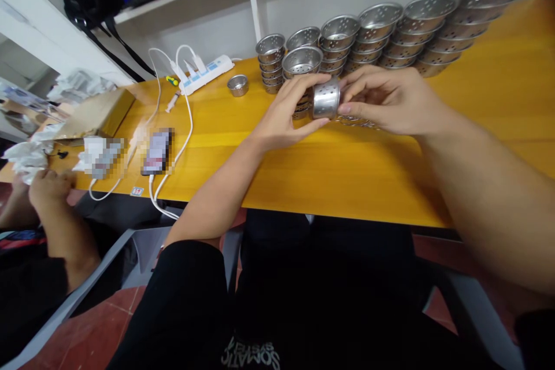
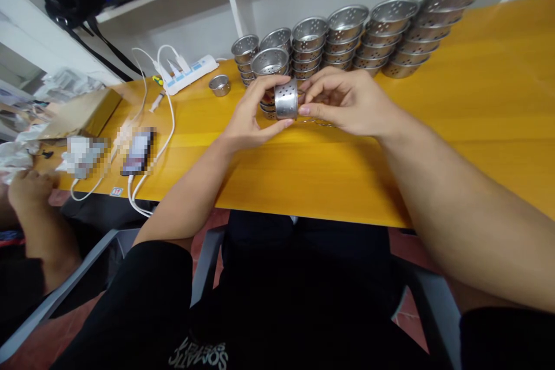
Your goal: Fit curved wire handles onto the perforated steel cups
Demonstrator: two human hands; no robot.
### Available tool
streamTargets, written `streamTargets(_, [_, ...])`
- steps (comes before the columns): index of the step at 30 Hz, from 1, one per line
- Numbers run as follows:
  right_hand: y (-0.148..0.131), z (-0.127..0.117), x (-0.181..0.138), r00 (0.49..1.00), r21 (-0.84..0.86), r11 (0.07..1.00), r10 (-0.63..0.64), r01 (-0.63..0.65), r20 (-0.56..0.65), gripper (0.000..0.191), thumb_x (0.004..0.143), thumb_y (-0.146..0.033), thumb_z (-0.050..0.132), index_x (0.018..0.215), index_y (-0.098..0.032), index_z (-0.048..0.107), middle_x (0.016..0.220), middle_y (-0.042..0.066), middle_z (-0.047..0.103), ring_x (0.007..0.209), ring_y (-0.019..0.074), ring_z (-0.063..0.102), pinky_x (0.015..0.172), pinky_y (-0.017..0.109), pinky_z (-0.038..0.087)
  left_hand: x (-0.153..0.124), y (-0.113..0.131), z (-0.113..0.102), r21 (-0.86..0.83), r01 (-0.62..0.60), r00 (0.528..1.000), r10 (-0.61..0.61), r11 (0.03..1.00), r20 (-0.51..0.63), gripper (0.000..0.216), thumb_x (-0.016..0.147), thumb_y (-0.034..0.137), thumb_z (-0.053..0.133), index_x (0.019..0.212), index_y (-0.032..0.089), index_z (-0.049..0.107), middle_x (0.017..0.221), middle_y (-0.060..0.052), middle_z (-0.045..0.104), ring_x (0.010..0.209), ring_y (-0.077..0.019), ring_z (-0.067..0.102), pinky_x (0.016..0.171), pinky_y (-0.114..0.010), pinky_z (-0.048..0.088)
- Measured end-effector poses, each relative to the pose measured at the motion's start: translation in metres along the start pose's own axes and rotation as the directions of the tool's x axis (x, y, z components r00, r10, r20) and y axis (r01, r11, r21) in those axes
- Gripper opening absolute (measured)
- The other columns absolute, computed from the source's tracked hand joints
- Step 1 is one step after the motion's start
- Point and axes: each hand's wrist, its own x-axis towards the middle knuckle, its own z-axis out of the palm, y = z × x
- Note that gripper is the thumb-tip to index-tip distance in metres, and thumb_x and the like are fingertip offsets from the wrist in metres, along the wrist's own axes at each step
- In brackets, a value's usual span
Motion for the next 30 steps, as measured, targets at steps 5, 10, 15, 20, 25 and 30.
streamTargets(5, [0.002,-0.010,0.000,1.000,0.055,0.998,0.024,-0.025,0.016,0.082,0.078,-0.111,0.107,0.091,-0.033,0.085,0.138,0.018,0.088,0.134,0.0443,0.081,0.128,0.071,0.066,-0.001,0.002,-0.005,0.008,0.023,1.000,-0.023,1.000,0.016,0.085,0.122,0.092,0.067,0.187,0.039,0.057,0.171,-0.014,0.076,0.160,-0.0397,0.084,0.134,-0.065,0.074])
streamTargets(10, [0.019,-0.020,-0.002,0.998,0.382,0.923,0.013,-0.038,0.069,0.060,0.089,-0.085,0.120,0.094,-0.032,0.092,0.141,0.011,0.092,0.113,0.0309,0.087,0.123,0.062,0.070,-0.007,-0.003,-0.005,-0.076,0.064,0.997,-0.067,0.995,-0.041,0.096,0.119,0.101,0.063,0.189,0.039,0.042,0.173,-0.014,0.072,0.162,-0.0361,0.083,0.132,-0.056,0.074])
streamTargets(15, [0.034,-0.019,0.002,0.993,0.601,0.799,-0.055,-0.019,0.105,0.049,0.097,-0.063,0.122,0.098,-0.024,0.094,0.133,0.013,0.093,0.105,0.0221,0.090,0.108,0.041,0.078,-0.006,0.006,-0.012,-0.132,0.086,0.996,-0.087,0.988,0.002,0.102,0.114,0.107,0.054,0.188,0.038,0.041,0.177,-0.013,0.069,0.168,-0.0389,0.078,0.136,-0.059,0.069])
streamTargets(20, [0.032,-0.020,0.003,0.988,0.624,0.780,-0.053,-0.050,0.145,0.051,0.099,-0.062,0.121,0.096,-0.022,0.089,0.123,0.013,0.091,0.098,0.0227,0.090,0.098,0.041,0.078,-0.004,0.015,-0.019,-0.152,0.098,0.992,-0.086,0.983,0.088,0.099,0.108,0.105,0.066,0.178,0.036,0.059,0.167,-0.012,0.080,0.153,-0.0390,0.083,0.127,-0.059,0.073])
streamTargets(25, [0.047,-0.031,0.003,1.000,0.169,0.985,-0.030,0.028,0.007,0.061,0.100,-0.085,0.110,0.095,-0.028,0.090,0.104,0.011,0.086,0.090,0.0260,0.075,0.088,0.046,0.064,-0.004,-0.003,-0.014,-0.089,0.086,0.994,-0.092,0.992,-0.059,0.098,0.110,0.108,0.061,0.181,0.041,0.057,0.164,-0.010,0.079,0.155,-0.0414,0.084,0.133,-0.065,0.071])
streamTargets(30, [0.084,-0.037,0.007,0.959,-0.409,0.908,0.185,-0.084,0.214,0.072,0.105,-0.093,0.091,0.114,-0.022,0.094,0.117,0.019,0.091,0.099,0.0313,0.077,0.094,0.048,0.061,0.004,-0.036,-0.003,-0.066,0.123,0.954,-0.137,0.990,-0.265,0.113,0.117,0.104,0.053,0.203,0.054,0.000,0.201,-0.011,0.051,0.193,-0.0439,0.057,0.158,-0.068,0.054])
